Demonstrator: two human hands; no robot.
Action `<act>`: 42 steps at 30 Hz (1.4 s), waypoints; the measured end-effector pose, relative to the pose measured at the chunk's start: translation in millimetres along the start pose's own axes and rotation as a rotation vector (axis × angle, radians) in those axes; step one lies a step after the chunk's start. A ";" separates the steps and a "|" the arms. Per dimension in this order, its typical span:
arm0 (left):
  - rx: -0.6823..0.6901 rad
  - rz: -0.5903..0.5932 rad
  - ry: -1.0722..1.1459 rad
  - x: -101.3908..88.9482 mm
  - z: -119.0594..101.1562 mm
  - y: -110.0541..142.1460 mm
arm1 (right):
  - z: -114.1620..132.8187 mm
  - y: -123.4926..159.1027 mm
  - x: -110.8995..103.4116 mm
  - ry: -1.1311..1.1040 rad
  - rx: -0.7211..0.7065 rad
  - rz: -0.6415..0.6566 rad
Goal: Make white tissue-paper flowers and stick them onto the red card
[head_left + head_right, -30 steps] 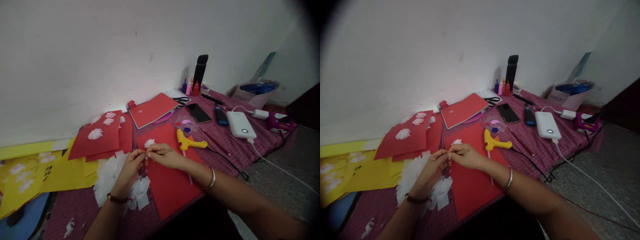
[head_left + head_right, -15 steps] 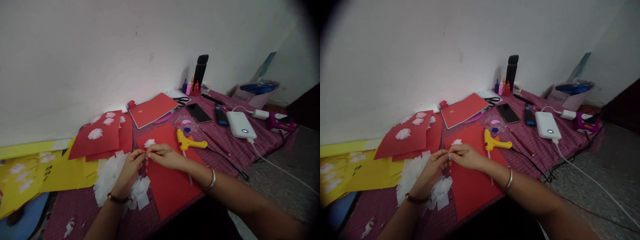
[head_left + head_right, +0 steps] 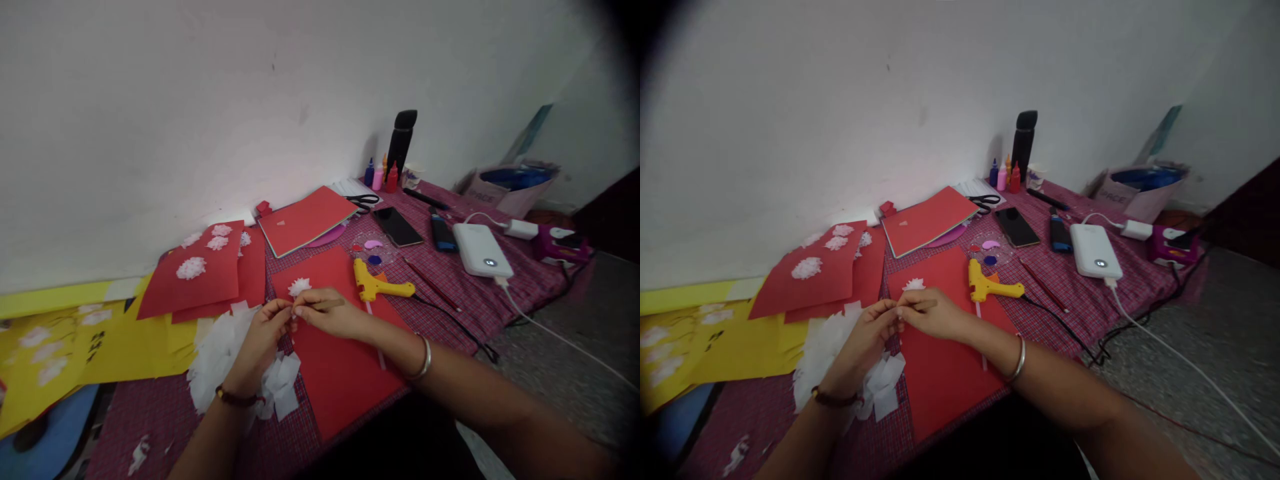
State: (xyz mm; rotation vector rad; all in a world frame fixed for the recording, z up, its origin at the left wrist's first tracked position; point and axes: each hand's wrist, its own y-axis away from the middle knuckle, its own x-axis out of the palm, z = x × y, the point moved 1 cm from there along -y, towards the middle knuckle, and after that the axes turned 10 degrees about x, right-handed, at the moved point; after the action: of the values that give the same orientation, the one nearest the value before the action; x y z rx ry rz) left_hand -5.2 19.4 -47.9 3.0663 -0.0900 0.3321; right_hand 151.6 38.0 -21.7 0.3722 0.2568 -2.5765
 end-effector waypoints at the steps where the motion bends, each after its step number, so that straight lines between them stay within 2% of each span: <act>1: 0.000 0.003 -0.004 -0.2 0.1 0.1 | 0.4 0.2 -0.1 -0.003 -0.003 0.002; 24: -0.004 -0.004 0.035 0.8 -4.0 1.1 | 2.3 -0.9 -1.4 0.037 0.022 -0.039; 37: 0.075 -0.004 0.076 -1.8 -2.3 -1.2 | -1.1 -3.2 1.2 -0.220 0.137 0.004; 42: 0.069 -0.007 0.087 -3.2 -3.9 -0.2 | -2.7 -4.1 -0.4 -0.352 0.162 0.107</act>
State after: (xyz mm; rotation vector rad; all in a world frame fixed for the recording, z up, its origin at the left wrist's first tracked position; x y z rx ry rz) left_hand -9.2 20.0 -44.8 3.1142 -0.0656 0.4774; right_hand 150.3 42.4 -23.7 -0.0146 -0.0958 -2.5082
